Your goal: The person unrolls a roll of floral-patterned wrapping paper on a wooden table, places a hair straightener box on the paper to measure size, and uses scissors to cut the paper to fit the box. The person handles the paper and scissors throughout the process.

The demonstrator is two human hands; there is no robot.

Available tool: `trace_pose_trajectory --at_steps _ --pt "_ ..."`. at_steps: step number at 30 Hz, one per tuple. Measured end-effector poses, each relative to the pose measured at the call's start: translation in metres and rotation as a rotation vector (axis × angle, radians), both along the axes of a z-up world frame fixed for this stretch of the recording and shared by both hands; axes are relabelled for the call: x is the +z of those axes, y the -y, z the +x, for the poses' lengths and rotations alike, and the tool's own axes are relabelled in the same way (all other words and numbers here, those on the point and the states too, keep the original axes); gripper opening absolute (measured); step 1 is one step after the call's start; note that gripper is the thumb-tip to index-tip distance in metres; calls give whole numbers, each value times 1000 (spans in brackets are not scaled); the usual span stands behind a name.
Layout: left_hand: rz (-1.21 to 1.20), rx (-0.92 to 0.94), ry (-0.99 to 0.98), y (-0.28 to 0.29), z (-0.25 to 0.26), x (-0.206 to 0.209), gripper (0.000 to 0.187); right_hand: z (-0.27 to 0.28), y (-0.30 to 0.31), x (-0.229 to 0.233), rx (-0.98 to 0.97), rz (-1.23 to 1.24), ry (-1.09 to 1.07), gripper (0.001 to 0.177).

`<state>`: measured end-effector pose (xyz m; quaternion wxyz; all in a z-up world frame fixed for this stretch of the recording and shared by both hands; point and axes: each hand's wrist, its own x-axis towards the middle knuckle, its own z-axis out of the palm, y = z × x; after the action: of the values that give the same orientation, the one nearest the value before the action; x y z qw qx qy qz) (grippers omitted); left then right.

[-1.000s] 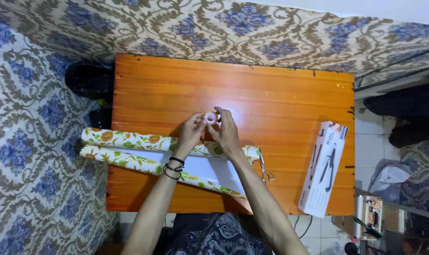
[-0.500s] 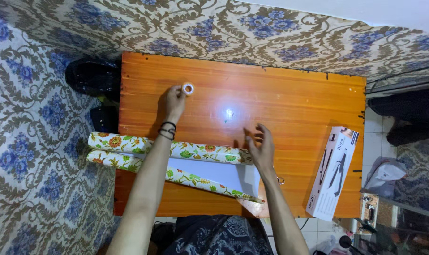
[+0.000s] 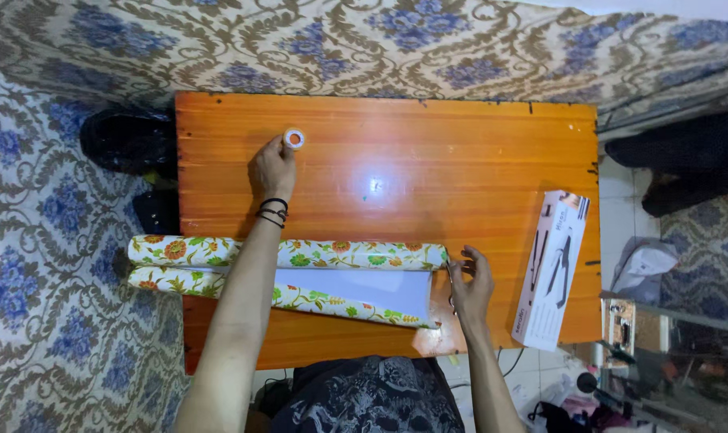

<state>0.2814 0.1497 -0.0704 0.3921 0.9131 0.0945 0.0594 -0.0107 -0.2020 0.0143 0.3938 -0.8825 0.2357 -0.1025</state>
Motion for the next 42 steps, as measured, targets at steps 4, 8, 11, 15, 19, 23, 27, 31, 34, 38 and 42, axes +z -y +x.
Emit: trace_pose_trajectory --at_steps 4,8,11,15,19,23,27,31,34,38,42 --pt "121 -52 10 -1 -2 -1 21 -27 8 -1 -124 130 -99 40" --pt "98 -42 17 8 -25 26 38 -44 9 -10 -77 -2 -166 40" --pt "25 -110 202 23 -63 54 50 -57 9 -15 70 -202 -181 39" --pt "132 -169 219 51 -135 85 50 -62 8 -18 103 -309 -176 39" --pt "44 -283 179 81 -199 103 46 -63 12 -17 102 -334 -240 38" --pt "36 -411 93 111 -249 114 37 -67 21 -19 86 -305 -300 30" --pt "-83 -457 44 131 -276 125 33 -68 32 -28 84 -296 -337 29" --pt "-86 -444 32 140 -282 132 32 -66 39 -36 85 -259 -346 28" --pt "-100 -424 45 140 -280 134 31 -63 45 -39 101 -242 -351 28" --pt "-128 -409 60 130 -277 133 28 -62 56 -43 96 -163 -392 26" --pt "-151 -373 87 108 -272 129 28 -56 74 -44 46 -19 -287 25"
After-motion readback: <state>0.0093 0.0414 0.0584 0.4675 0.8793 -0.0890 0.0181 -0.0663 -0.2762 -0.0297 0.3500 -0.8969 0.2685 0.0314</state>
